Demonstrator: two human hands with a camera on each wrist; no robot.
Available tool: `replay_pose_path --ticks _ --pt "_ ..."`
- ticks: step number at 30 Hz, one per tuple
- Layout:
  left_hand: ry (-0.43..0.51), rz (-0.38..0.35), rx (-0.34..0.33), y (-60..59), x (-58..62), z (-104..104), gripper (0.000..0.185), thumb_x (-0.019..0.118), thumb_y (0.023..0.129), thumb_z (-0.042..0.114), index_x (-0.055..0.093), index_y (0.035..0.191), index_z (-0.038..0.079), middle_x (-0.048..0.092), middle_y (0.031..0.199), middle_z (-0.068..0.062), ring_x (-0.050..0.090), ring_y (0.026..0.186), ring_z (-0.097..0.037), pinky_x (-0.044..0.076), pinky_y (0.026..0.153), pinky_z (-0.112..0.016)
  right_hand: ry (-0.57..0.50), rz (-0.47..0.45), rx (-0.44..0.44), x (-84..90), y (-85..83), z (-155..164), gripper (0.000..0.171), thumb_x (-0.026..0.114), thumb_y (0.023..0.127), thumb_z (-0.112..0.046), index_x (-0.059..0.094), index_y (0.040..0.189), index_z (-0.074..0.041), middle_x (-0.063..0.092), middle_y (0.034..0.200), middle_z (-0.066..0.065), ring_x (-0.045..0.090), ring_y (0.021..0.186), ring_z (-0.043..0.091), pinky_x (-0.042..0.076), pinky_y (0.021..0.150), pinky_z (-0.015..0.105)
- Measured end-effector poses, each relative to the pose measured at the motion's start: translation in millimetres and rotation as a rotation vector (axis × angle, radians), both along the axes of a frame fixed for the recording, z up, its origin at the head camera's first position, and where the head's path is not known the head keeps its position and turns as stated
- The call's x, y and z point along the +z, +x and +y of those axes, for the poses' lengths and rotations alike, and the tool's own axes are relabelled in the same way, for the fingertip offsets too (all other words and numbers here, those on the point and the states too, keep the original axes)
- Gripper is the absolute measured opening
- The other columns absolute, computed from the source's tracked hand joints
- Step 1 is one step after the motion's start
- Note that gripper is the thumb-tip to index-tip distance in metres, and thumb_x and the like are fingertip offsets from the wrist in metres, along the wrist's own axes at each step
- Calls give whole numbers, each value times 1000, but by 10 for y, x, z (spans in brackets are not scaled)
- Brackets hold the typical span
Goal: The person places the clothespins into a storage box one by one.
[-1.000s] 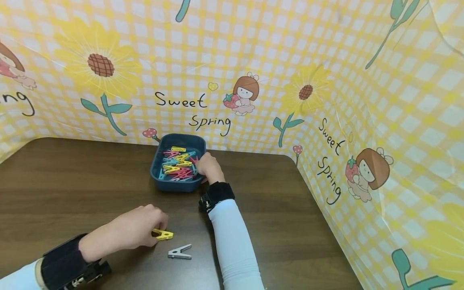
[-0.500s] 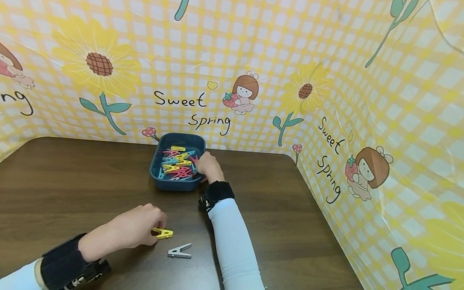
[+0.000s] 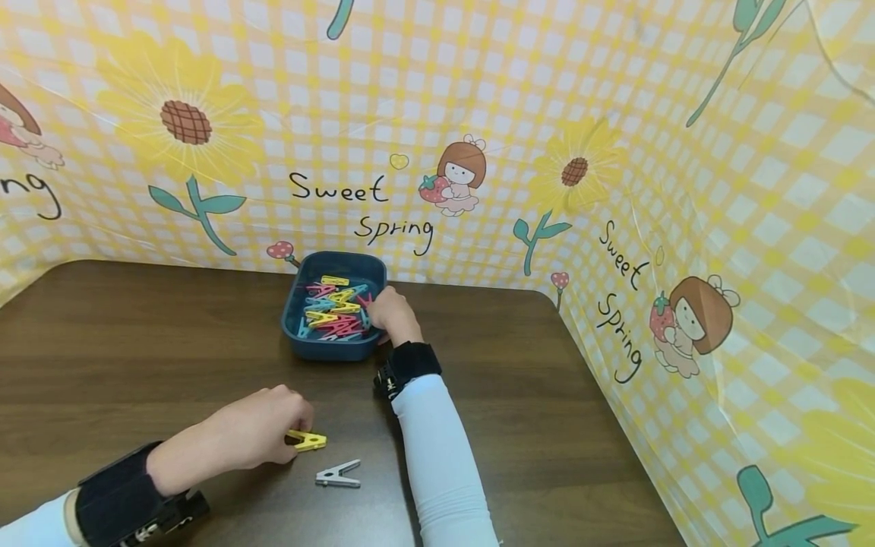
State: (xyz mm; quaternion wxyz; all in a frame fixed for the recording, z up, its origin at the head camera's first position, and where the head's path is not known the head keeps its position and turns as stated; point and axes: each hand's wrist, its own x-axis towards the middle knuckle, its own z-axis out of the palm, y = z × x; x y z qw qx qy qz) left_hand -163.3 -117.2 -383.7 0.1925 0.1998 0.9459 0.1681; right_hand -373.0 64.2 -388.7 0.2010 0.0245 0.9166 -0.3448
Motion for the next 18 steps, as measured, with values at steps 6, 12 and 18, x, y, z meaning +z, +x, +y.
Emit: replay_pose_path --ticks 6,12,18 --pt "-1 7 7 4 -4 1 16 92 84 6 77 89 10 68 80 -3 61 71 -21 62 72 -41 10 -8 4 10 -12 1 52 48 116 -27 37 161 -3 58 149 24 78 88 30 69 67 38" --pt "-5 7 16 14 -4 15 16 92 84 7 77 89 10 68 79 -3 61 71 -22 63 73 -42 3 -35 -6 12 -20 -7 52 49 116 -27 36 162 -3 59 148 24 76 87 29 70 69 39" --pt "-8 9 18 16 -3 15 16 92 83 7 77 90 9 68 79 -4 61 72 -22 63 73 -43 11 -43 -7 54 -6 -15 52 49 116 -26 36 161 -3 59 147 24 76 87 29 70 72 40"
